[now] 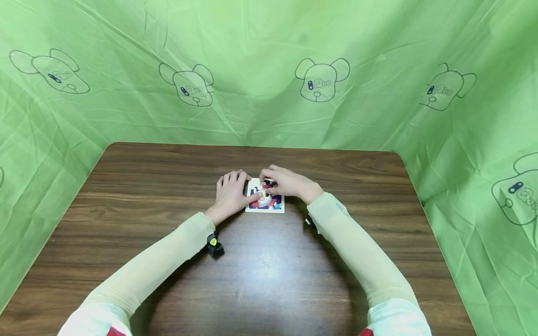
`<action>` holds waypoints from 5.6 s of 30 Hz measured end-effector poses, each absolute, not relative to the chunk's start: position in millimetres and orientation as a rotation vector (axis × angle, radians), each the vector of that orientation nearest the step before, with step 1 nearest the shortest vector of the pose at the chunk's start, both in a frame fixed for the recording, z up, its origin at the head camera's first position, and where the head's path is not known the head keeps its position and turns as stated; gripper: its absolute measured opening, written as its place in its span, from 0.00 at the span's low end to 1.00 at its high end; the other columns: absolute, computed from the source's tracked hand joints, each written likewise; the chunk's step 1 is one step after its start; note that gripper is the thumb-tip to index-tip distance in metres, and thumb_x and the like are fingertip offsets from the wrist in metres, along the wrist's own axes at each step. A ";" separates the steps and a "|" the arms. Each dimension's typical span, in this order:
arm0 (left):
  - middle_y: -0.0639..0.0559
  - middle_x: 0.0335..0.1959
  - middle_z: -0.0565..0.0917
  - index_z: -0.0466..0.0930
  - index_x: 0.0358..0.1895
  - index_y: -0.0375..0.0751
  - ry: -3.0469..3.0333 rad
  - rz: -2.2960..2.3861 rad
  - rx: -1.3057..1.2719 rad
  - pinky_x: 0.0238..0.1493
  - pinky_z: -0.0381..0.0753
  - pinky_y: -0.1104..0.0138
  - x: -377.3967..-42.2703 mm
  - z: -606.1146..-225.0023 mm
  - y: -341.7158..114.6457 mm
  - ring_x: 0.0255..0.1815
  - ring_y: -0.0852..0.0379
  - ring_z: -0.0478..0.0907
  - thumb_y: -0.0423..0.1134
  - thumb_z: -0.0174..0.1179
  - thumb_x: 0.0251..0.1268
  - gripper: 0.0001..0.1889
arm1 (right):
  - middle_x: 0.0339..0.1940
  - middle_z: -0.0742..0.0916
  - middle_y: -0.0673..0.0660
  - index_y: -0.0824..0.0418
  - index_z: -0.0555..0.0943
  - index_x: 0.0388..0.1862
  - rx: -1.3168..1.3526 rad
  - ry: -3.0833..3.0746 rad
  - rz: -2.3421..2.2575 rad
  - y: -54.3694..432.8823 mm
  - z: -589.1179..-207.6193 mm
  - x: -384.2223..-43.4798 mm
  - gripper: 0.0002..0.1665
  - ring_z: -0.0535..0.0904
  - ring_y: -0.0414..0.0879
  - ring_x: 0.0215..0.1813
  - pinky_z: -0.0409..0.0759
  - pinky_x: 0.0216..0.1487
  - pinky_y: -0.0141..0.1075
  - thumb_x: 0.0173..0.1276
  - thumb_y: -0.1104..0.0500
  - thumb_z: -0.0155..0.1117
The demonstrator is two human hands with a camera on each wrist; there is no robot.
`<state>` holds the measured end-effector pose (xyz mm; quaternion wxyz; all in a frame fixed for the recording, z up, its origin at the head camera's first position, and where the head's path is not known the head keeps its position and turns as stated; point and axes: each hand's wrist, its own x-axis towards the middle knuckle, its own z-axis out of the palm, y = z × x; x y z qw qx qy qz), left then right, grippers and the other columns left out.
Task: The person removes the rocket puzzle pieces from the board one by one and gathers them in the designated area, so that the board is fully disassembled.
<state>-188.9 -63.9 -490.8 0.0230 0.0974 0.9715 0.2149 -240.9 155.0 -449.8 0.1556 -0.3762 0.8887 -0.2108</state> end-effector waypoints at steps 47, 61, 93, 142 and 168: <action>0.39 0.76 0.67 0.74 0.64 0.48 3.004 0.649 0.315 0.77 0.46 0.37 -188.1 -492.6 -64.8 0.78 0.37 0.57 0.69 0.65 0.63 0.36 | 0.57 0.84 0.63 0.67 0.79 0.67 -0.984 2.636 -0.831 176.6 -440.6 -229.3 0.27 0.83 0.56 0.55 0.82 0.58 0.50 0.71 0.60 0.71; 0.40 0.76 0.67 0.73 0.65 0.49 3.003 0.652 0.310 0.78 0.45 0.38 -188.2 -492.6 -64.7 0.79 0.38 0.56 0.70 0.65 0.63 0.36 | 0.55 0.88 0.60 0.63 0.79 0.65 -0.806 2.670 -0.999 220.8 -434.3 -216.0 0.26 0.84 0.55 0.57 0.81 0.59 0.53 0.71 0.59 0.72; 0.40 0.77 0.66 0.73 0.65 0.48 3.004 0.651 0.328 0.78 0.46 0.38 -187.2 -492.8 -64.5 0.79 0.37 0.56 0.69 0.64 0.65 0.36 | 0.59 0.87 0.65 0.63 0.82 0.65 -0.701 2.851 -0.760 326.9 -469.6 -206.1 0.24 0.78 0.62 0.62 0.73 0.63 0.60 0.72 0.58 0.72; 0.39 0.76 0.67 0.74 0.64 0.48 3.016 0.664 0.329 0.78 0.46 0.37 -186.0 -493.0 -65.3 0.79 0.36 0.57 0.68 0.65 0.64 0.35 | 0.46 0.80 0.59 0.61 0.84 0.57 -0.591 2.789 -0.863 319.4 -475.5 -212.5 0.19 0.76 0.50 0.44 0.74 0.47 0.46 0.69 0.57 0.75; 0.40 0.77 0.65 0.73 0.64 0.48 3.004 0.650 0.309 0.78 0.45 0.38 -187.8 -493.5 -64.8 0.80 0.37 0.55 0.69 0.65 0.64 0.35 | 0.44 0.83 0.57 0.61 0.84 0.57 -0.660 2.828 -0.862 298.5 -459.3 -212.0 0.17 0.79 0.48 0.42 0.77 0.44 0.45 0.72 0.57 0.72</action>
